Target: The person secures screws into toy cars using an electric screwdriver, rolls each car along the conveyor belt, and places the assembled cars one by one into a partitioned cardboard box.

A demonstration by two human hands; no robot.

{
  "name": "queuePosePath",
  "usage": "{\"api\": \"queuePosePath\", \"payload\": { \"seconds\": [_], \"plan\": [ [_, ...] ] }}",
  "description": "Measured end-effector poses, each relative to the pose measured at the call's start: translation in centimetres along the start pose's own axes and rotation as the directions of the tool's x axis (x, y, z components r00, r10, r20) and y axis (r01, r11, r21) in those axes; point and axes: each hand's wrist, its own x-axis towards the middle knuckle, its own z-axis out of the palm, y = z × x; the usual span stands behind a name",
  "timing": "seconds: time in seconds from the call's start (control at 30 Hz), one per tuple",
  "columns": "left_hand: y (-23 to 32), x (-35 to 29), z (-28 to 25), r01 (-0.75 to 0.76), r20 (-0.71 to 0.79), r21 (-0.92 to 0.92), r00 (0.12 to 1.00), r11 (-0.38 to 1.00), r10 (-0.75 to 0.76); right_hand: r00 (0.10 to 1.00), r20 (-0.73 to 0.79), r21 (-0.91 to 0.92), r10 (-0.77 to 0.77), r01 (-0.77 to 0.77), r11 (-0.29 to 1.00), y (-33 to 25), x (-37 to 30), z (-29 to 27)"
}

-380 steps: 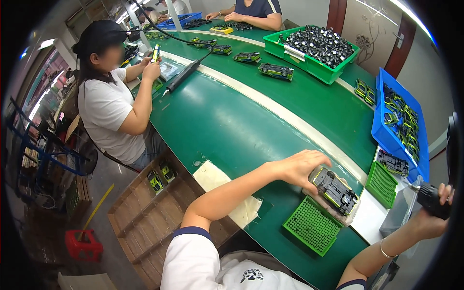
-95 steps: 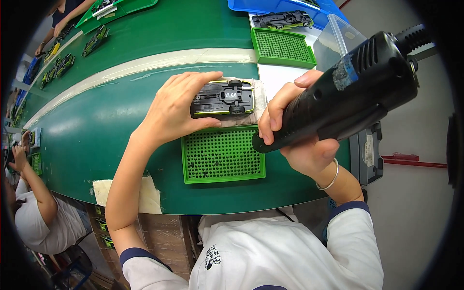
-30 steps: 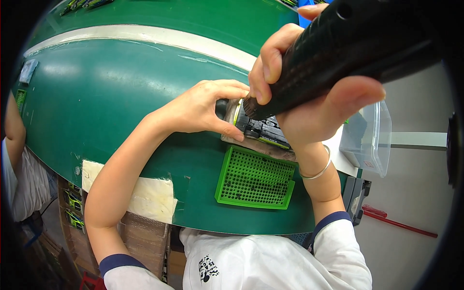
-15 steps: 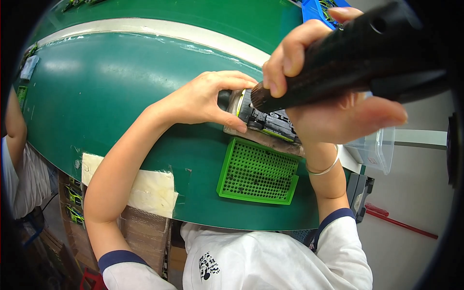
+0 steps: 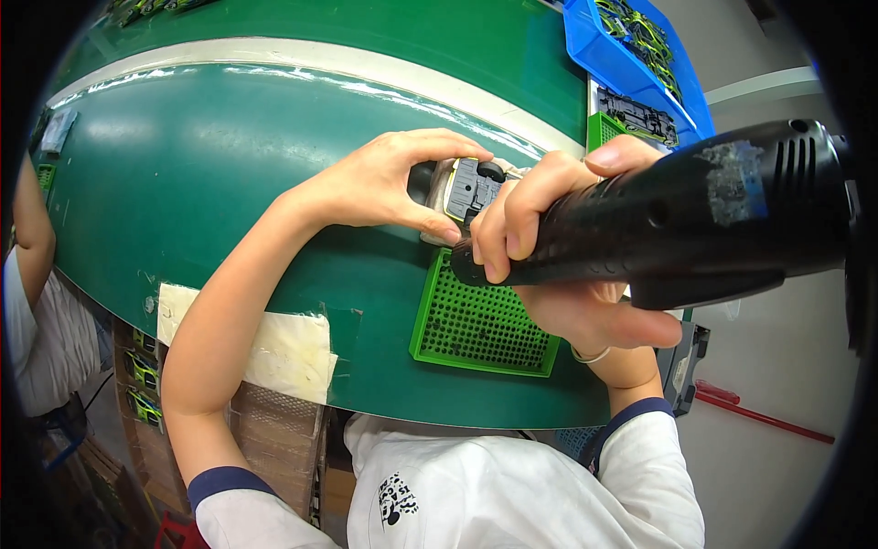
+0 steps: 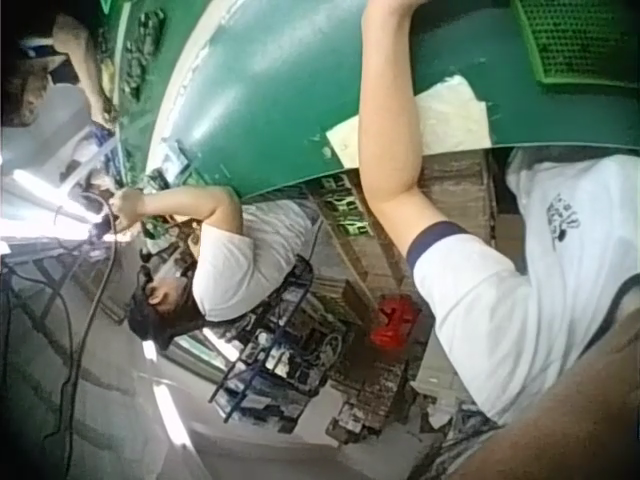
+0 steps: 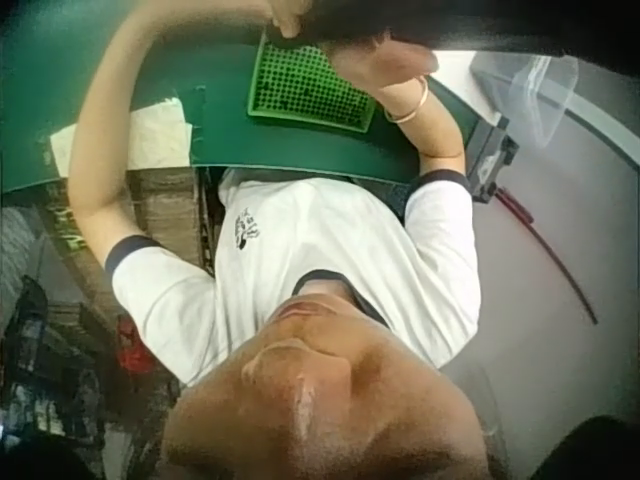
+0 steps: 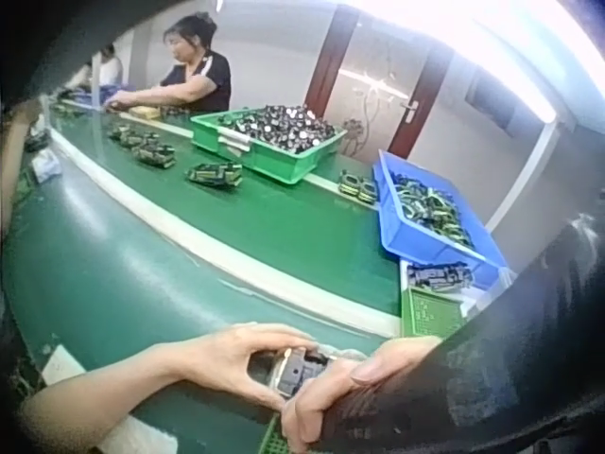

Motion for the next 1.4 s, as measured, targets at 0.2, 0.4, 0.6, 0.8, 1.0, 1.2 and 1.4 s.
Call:
{"api": "queuePosePath", "payload": {
  "seconds": [0.2, 0.4, 0.6, 0.8, 1.0, 1.2, 1.4],
  "plan": [
    [1.3, -0.2, -0.1, -0.199, -0.067, 0.106, 0.976, 0.974, 0.207, 1.000, 0.014, -0.039, -0.023, 0.024, 0.999, -0.1, 0.2, -0.6],
    [3.6, -0.1, 0.8, -0.297, 0.006, 0.321, 0.950, 0.899, 0.311, 0.997, 0.004, -0.089, -0.078, 0.078, 0.993, -1.0, 0.7, -1.4],
    [3.9, 0.0, 1.5, -0.256, -0.047, 0.339, 0.956, 0.905, 0.288, 0.959, 0.213, -0.028, -0.184, 0.194, 0.980, -1.0, 1.5, -2.6],
    [3.4, -0.2, 2.3, -0.220, -0.069, 0.334, 0.964, 0.916, 0.257, 0.967, 0.175, -0.054, -0.188, 0.200, 0.978, -1.2, 1.4, -2.2],
    [3.8, 0.0, 2.8, -0.243, -0.083, 0.372, 0.952, 0.896, 0.293, 0.972, 0.142, -0.089, -0.185, 0.198, 0.976, -2.1, 1.4, -2.4],
    [4.6, -0.2, 3.4, -0.235, -0.087, 0.529, 0.941, 0.815, 0.328, 0.978, 0.118, -0.098, -0.173, 0.185, 0.978, -2.9, 1.1, -2.8],
    [5.2, 0.0, 4.3, -0.204, -0.105, 0.661, 0.928, 0.722, 0.358, 0.982, 0.075, -0.149, -0.172, 0.181, 0.972, -3.4, 1.5, -2.9]
  ]
}}
